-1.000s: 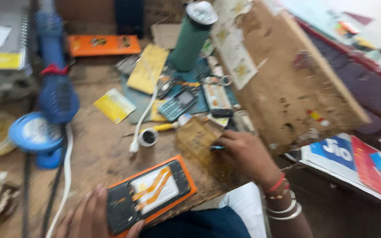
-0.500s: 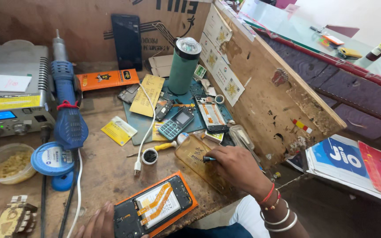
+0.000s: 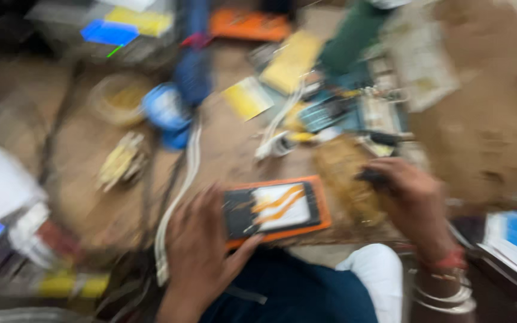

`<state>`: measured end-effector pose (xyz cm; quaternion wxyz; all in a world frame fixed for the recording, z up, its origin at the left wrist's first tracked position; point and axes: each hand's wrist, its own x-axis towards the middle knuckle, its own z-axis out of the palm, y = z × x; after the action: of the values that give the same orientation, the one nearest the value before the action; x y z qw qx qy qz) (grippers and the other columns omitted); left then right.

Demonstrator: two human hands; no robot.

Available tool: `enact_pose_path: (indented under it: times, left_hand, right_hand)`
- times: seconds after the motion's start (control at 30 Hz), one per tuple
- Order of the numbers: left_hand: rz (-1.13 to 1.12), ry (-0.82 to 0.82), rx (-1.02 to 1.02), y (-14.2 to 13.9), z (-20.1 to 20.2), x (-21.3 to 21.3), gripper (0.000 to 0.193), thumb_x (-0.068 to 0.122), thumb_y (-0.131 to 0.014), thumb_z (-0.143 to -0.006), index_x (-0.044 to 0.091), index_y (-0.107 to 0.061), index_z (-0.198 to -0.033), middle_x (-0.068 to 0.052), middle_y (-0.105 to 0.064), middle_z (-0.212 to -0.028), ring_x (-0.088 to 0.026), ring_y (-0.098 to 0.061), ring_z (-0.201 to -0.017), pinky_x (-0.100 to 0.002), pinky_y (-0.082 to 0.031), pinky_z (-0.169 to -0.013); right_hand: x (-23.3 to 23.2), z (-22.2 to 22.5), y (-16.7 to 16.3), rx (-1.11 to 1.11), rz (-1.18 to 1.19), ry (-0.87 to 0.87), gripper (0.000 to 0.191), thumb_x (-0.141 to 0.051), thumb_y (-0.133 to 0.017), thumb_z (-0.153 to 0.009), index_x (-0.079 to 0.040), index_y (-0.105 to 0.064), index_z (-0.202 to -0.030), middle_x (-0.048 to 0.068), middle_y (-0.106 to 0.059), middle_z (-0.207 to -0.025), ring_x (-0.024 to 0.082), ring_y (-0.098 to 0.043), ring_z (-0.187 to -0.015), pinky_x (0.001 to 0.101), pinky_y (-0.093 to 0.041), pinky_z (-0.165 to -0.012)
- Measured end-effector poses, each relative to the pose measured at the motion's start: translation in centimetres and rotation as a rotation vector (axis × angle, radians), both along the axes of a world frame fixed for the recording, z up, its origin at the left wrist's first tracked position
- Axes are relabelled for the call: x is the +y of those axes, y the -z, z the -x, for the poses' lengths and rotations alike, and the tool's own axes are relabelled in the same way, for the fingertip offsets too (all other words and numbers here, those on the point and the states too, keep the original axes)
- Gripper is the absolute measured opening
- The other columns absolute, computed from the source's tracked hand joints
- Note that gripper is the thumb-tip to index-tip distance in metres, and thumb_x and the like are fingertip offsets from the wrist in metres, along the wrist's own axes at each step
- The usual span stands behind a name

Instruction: The person uses a screwdriver to remove screws from the back of a disassembled smartphone. After removing the screws, the person flips the phone over to check the screen, which lights up. The person then picks up a separate feature phone and connects a charging cable to it.

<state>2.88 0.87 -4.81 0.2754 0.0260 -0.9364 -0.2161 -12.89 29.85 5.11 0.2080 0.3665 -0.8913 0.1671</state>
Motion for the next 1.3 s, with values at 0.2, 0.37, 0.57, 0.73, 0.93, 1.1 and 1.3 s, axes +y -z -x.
enact_pose_path:
  times: [0.2,0.37,0.57,0.73,0.93,1.1,1.3]
  left_hand:
    - [-0.211,0.032,0.065,-1.3,-0.9,0.1,0.116,0.048,-0.085,-0.075,-0.001,-0.02,-0.157,-0.022,-0.046,-0.146,-0.039,-0.047,-0.136,-0.053,-0.034,-0.118]
    - [-0.264,0.048,0.12,-1.9,-1.1,-0.3,0.123,0.043,-0.091,-0.07,-0.002,-0.017,-0.158,-0.024,-0.043,-0.145,-0.042,-0.047,-0.134,-0.053,-0.036,-0.118]
    - [-0.313,0.078,0.148,-1.3,-1.1,-0.4,0.124,0.041,-0.092,-0.071,0.0,-0.015,-0.159,-0.022,-0.043,-0.143,-0.039,-0.048,-0.135,-0.053,-0.037,-0.118]
    - [-0.347,0.092,0.178,-1.1,-1.1,-0.5,0.125,0.037,-0.092,-0.071,0.0,-0.014,-0.16,-0.02,-0.044,-0.145,-0.038,-0.047,-0.138,-0.053,-0.036,-0.122]
    - [-0.327,0.087,0.166,-1.2,-1.1,-0.5,0.124,0.039,-0.093,-0.071,0.0,-0.015,-0.16,-0.019,-0.045,-0.143,-0.036,-0.048,-0.137,-0.052,-0.035,-0.122]
    - [-0.337,0.084,0.158,-1.0,-1.0,-0.4,0.125,0.042,-0.092,-0.07,0.001,-0.016,-0.159,-0.018,-0.045,-0.14,-0.035,-0.048,-0.136,-0.051,-0.035,-0.122]
    - [-0.333,0.082,0.149,-1.0,-1.1,-0.5,0.125,0.041,-0.093,-0.07,0.002,-0.014,-0.16,-0.018,-0.046,-0.141,-0.035,-0.049,-0.136,-0.05,-0.037,-0.12]
  right_hand:
    - [-6.6,-2.0,-0.4,-0.302,0.06,-0.201,0.027,0.004,-0.074,-0.085,-0.005,-0.073,-0.111,0.009,-0.07,-0.11,0.017,-0.071,-0.092,0.0253,-0.056,-0.073]
    - [-13.0,-1.7,0.3,-0.406,-0.023,-0.473,0.026,0.002,-0.073,-0.086,-0.003,-0.073,-0.112,0.009,-0.07,-0.111,0.021,-0.071,-0.103,0.0327,-0.056,-0.084]
    - [-16.7,-0.8,1.2,-0.55,-0.119,-0.491,0.029,-0.002,-0.077,-0.082,-0.004,-0.074,-0.11,0.008,-0.067,-0.102,0.021,-0.069,-0.091,0.0326,-0.055,-0.076]
    - [-17.1,-0.7,1.6,-0.555,-0.123,-0.519,0.03,-0.001,-0.077,-0.08,-0.003,-0.074,-0.11,0.008,-0.067,-0.101,0.022,-0.069,-0.093,0.0323,-0.055,-0.078]
    - [-17.3,0.0,1.7,-0.605,-0.129,-0.569,0.027,-0.001,-0.077,-0.081,-0.002,-0.074,-0.108,0.008,-0.069,-0.101,0.02,-0.07,-0.091,0.0311,-0.055,-0.077]
    - [-17.4,0.0,1.2,-0.654,-0.153,-0.567,0.026,-0.002,-0.077,-0.083,-0.001,-0.074,-0.109,0.008,-0.069,-0.101,0.019,-0.07,-0.091,0.0302,-0.056,-0.077]
    - [-17.4,0.0,0.9,-0.697,-0.135,-0.56,0.026,-0.002,-0.076,-0.085,-0.001,-0.074,-0.111,0.008,-0.07,-0.105,0.019,-0.07,-0.095,0.0301,-0.056,-0.079]
